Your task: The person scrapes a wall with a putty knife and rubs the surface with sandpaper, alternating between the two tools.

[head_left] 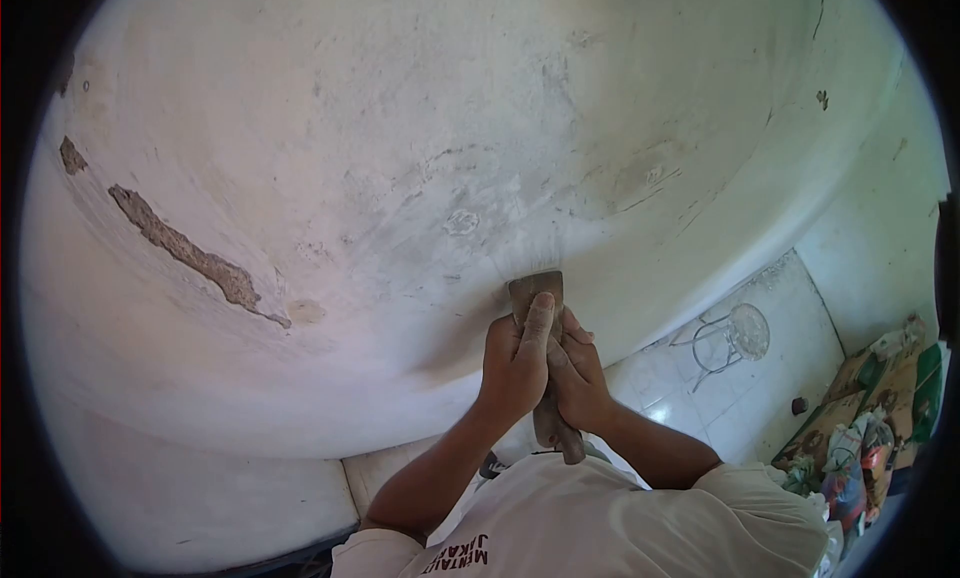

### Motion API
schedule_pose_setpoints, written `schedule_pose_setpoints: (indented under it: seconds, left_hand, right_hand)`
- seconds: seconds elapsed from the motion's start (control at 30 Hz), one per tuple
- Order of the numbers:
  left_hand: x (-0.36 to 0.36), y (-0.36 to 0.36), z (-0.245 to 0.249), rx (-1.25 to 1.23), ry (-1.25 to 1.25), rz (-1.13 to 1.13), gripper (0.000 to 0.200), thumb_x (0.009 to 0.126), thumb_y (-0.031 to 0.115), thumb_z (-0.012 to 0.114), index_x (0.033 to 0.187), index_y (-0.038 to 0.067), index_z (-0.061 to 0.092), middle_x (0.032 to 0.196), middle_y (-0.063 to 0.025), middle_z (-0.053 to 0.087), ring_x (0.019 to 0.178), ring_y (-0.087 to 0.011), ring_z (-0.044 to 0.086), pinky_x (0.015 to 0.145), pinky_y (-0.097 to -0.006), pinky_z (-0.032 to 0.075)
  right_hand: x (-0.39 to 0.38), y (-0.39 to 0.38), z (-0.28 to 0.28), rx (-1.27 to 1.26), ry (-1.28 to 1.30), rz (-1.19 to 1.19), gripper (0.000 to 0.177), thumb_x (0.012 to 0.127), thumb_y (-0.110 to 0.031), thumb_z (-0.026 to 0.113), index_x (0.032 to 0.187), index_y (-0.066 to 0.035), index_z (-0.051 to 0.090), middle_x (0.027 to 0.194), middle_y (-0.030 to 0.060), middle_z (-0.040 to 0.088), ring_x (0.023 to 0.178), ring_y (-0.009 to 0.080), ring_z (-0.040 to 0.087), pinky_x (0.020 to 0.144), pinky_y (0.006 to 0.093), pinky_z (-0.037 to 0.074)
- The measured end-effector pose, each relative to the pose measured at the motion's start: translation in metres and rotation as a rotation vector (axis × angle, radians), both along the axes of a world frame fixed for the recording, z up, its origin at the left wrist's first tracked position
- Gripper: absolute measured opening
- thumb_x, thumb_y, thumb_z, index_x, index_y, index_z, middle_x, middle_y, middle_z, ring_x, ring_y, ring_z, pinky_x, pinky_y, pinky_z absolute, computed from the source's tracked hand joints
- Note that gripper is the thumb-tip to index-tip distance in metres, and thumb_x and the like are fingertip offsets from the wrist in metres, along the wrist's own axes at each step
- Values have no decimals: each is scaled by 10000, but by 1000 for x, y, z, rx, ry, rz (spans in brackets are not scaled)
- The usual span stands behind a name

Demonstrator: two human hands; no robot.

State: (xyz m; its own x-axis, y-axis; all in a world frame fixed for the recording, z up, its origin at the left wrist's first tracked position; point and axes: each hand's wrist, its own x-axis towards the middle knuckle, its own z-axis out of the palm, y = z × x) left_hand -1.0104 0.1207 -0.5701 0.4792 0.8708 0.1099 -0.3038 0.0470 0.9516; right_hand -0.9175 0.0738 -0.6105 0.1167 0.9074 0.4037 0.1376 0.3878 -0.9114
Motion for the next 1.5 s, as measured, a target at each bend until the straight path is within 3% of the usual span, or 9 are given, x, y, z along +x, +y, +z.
schedule_pose_setpoints:
  seconds: [0.2, 0.33, 0.47, 0.57, 0.8, 1.0, 1.1, 1.23, 1.5]
  left_hand:
    - [1, 6, 30, 61, -85, 13, 434, 1030, 307, 396, 844, -30, 597, 754, -105, 653, 728, -169, 640, 704, -292, 509]
    - [2, -1, -8, 61, 5, 46, 406, 1024, 293, 404, 871, -29, 598, 777, -116, 653, 761, -172, 649, 700, -291, 510]
    - [-2, 5, 47, 33, -105, 43, 411, 1025, 276, 394, 848, -31, 601, 766, -123, 660, 736, -169, 634, 713, -289, 502]
    - [-4, 3, 25, 30, 27, 6, 400, 1030, 288, 382, 900, -47, 557, 798, -167, 655, 777, -253, 671, 760, -345, 538]
    - [-3, -2, 9, -30, 16, -31, 448, 1037, 324, 363, 861, -37, 560, 761, -162, 641, 782, -251, 665, 792, -363, 531]
    - [0, 1, -30, -4, 46, -40, 452, 1041, 310, 355, 840, -39, 562, 774, -154, 644, 784, -245, 665, 795, -357, 531]
    - [-1, 4, -29, 29, 49, -16, 456, 1042, 309, 349, 840, -40, 562, 785, -155, 645, 786, -242, 664, 797, -360, 533]
    - [-3, 10, 12, 69, -35, 4, 456, 1042, 311, 349, 847, -42, 563, 785, -155, 642, 792, -243, 664, 800, -368, 537]
    - [3, 1, 15, 35, -23, 57, 444, 1033, 292, 376, 819, -27, 600, 750, -115, 652, 721, -161, 623, 711, -287, 496]
  right_hand:
    - [7, 6, 23, -11, -42, 14, 306, 993, -197, 387, 1002, 24, 597, 1089, 188, 568, 993, 307, 527, 906, 401, 377]
    - [-6, 5, 10, 48, 45, -46, 311, 989, -198, 388, 1003, 27, 602, 1066, 205, 576, 981, 331, 528, 897, 411, 377]
    - [7, 10, 56, -22, -97, 88, 321, 989, -186, 376, 1055, 35, 599, 1080, 203, 595, 1043, 335, 539, 940, 407, 362]
    - [-3, 5, 35, -12, 1, -53, 306, 987, -162, 381, 1088, 42, 585, 1078, 202, 599, 1032, 339, 546, 952, 402, 366]
    - [0, -9, 11, -169, 242, 129, 349, 1031, -234, 369, 1127, 32, 574, 1031, 98, 586, 980, 139, 525, 865, 295, 426]
    - [1, -2, -26, 1, -62, -53, 319, 1007, -197, 382, 1111, 33, 576, 1046, 136, 607, 1038, 262, 541, 945, 377, 377]
    - [-2, -1, -19, -33, 5, -37, 312, 993, -181, 387, 1101, 37, 582, 1044, 156, 616, 1080, 320, 520, 990, 410, 332]
    - [4, 10, 16, -56, -9, 52, 321, 995, -186, 387, 1110, 36, 588, 1074, 160, 610, 1093, 313, 514, 1004, 411, 318]
    - [2, 4, 19, -16, 59, 20, 321, 998, -185, 385, 1118, 35, 585, 1117, 156, 595, 1088, 280, 519, 973, 381, 350]
